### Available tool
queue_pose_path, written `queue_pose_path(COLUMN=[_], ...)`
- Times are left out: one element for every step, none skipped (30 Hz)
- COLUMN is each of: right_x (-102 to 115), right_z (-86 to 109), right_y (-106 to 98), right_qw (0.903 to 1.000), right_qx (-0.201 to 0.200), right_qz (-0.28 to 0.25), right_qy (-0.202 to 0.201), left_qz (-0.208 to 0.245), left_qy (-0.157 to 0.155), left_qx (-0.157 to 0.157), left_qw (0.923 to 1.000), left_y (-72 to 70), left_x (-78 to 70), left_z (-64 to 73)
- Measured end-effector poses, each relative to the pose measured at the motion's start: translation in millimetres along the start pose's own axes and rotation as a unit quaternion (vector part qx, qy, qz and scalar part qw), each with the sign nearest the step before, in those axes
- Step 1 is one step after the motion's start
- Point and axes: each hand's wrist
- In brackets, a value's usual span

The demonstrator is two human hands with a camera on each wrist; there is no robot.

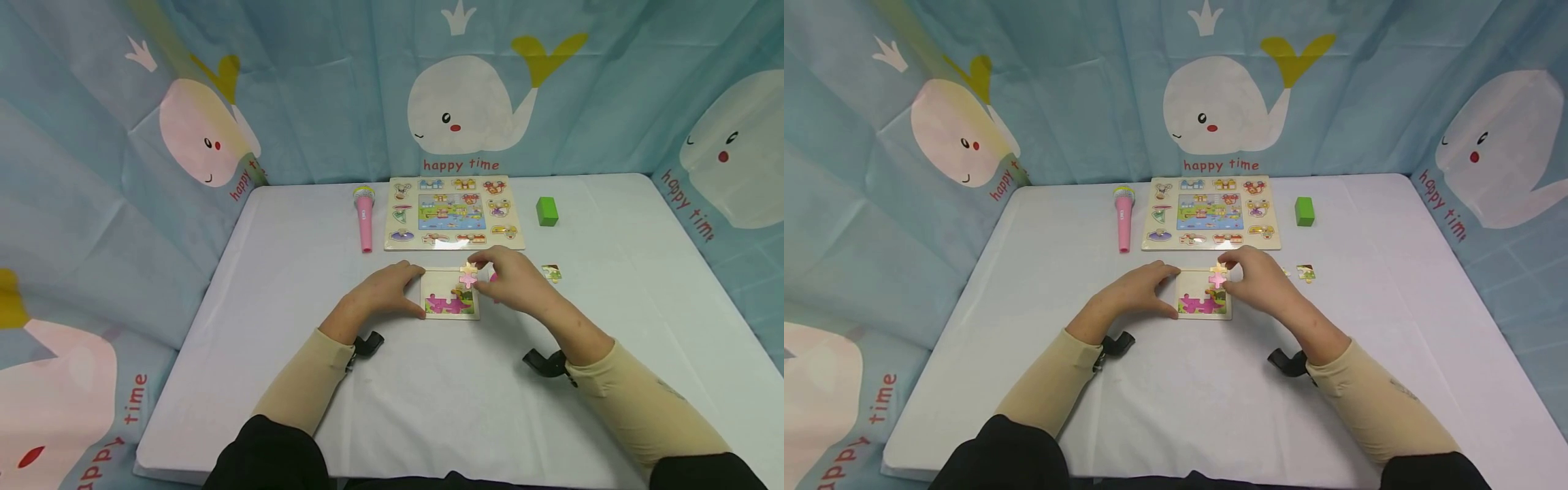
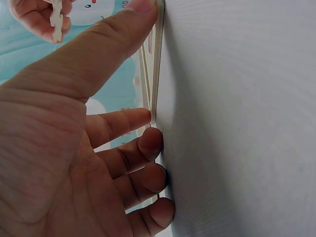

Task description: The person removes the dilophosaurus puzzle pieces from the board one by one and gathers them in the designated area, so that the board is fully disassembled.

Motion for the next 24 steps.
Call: queue_pose_path(right_x=[-0.6, -1.4, -2.1, -3.1, -4.3, -5.5, -7.0, -8.4, -9.5, -10.9, -12.2, -13.4, -14.5, -15.8, -17.3, -19.1, -20.9, -22.7, -24.8, -27.1, -29.3, -31.6, -34.1, -36.6], right_z=[1.5, 3.2, 4.8, 6.5, 8.1, 9.7, 11.3, 12.9, 14.4, 15.8, 17.4, 18.9, 20.3, 21.6, 22.7, 23.8, 25.0, 26.0, 26.9, 27.9, 29.0, 30.1, 31.3, 32.5], right_y=[-2.4, -5.0, -7.6, -10.2, -12.7, -15.1, -17.2, -19.4, -21.4, -23.2, -25.0, -26.8, -28.6, -30.3, -31.9, -33.5, -35.1, -36.5, -37.7, -38.9, -40.0, -41.0, -41.9, -42.7], right_qw=[1.0000, 1.0000, 0.9999, 0.9999, 0.9999, 0.9998, 0.9998, 0.9997, 0.9997, 0.9997, 0.9997, 0.9997, 0.9996, 0.9996, 0.9995, 0.9994, 0.9994, 0.9993, 0.9992, 0.9991, 0.9990, 0.9988, 0.9987, 0.9986], right_qx=[-0.001, -0.002, -0.003, -0.005, -0.006, -0.008, -0.009, -0.011, -0.012, -0.012, -0.013, -0.014, -0.016, -0.017, -0.018, -0.019, -0.020, -0.020, -0.021, -0.021, -0.022, -0.022, -0.023, -0.024], right_qz=[-0.003, -0.006, -0.009, -0.009, -0.010, -0.010, -0.010, -0.011, -0.009, -0.007, -0.005, -0.004, -0.004, -0.002, 0.001, 0.002, 0.003, 0.004, 0.006, 0.008, 0.010, 0.012, 0.013, 0.015], right_qy=[0.002, 0.005, 0.008, 0.010, 0.012, 0.015, 0.017, 0.017, 0.018, 0.020, 0.021, 0.021, 0.021, 0.023, 0.026, 0.028, 0.030, 0.032, 0.034, 0.036, 0.039, 0.041, 0.042, 0.044], left_qz=[0.000, 0.000, -0.001, -0.003, -0.005, -0.005, -0.006, -0.007, -0.007, -0.007, -0.007, -0.007, -0.007, -0.007, -0.006, -0.006, -0.005, -0.005, -0.005, -0.004, -0.004, -0.004, -0.004, -0.003], left_qy=[0.000, 0.001, 0.001, 0.001, 0.002, 0.002, 0.002, 0.002, 0.002, 0.002, 0.002, 0.002, 0.002, 0.002, 0.002, 0.002, 0.001, 0.000, 0.000, -0.001, -0.002, -0.003, -0.003, -0.003], left_qx=[0.000, -0.001, -0.002, -0.002, -0.003, -0.003, -0.003, -0.003, -0.003, -0.003, -0.003, -0.002, -0.002, -0.002, -0.001, -0.001, -0.001, -0.001, -0.001, -0.001, 0.000, -0.001, -0.001, -0.001], left_qw=[1.0000, 1.0000, 1.0000, 1.0000, 1.0000, 1.0000, 1.0000, 1.0000, 1.0000, 1.0000, 1.0000, 1.0000, 1.0000, 1.0000, 1.0000, 1.0000, 1.0000, 1.0000, 1.0000, 1.0000, 1.0000, 1.0000, 1.0000, 1.0000], left_y=[0.1, 0.0, -0.1, -0.2, -0.3, -0.3, -0.5, -0.5, -0.5, -0.5, -0.2, 0.0, 0.2, 0.5, 0.7, 1.0, 1.4, 1.5, 1.6, 1.6, 1.5, 1.4, 1.1, 0.8], left_x=[0.0, -0.1, -0.1, -0.2, -0.2, 0.0, -0.1, 0.0, 0.0, 0.0, 0.2, 0.2, 0.4, 0.7, 0.9, 1.0, 1.4, 1.4, 1.5, 1.4, 1.3, 1.2, 1.0, 0.7], left_z=[0.0, 0.1, 0.0, 0.3, 0.2, 0.1, 0.1, 0.1, 0.0, 0.2, -0.2, -0.1, -0.1, -0.3, -0.3, -0.3, -0.6, -0.5, -0.5, -0.4, -0.3, -0.2, -0.1, 0.2])
Point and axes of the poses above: each hand's wrist, its own z-axis away from the middle knuckle, its own y-axis out of the palm, x = y × z, and after that the axes turned 1 degree about -x, right-handed
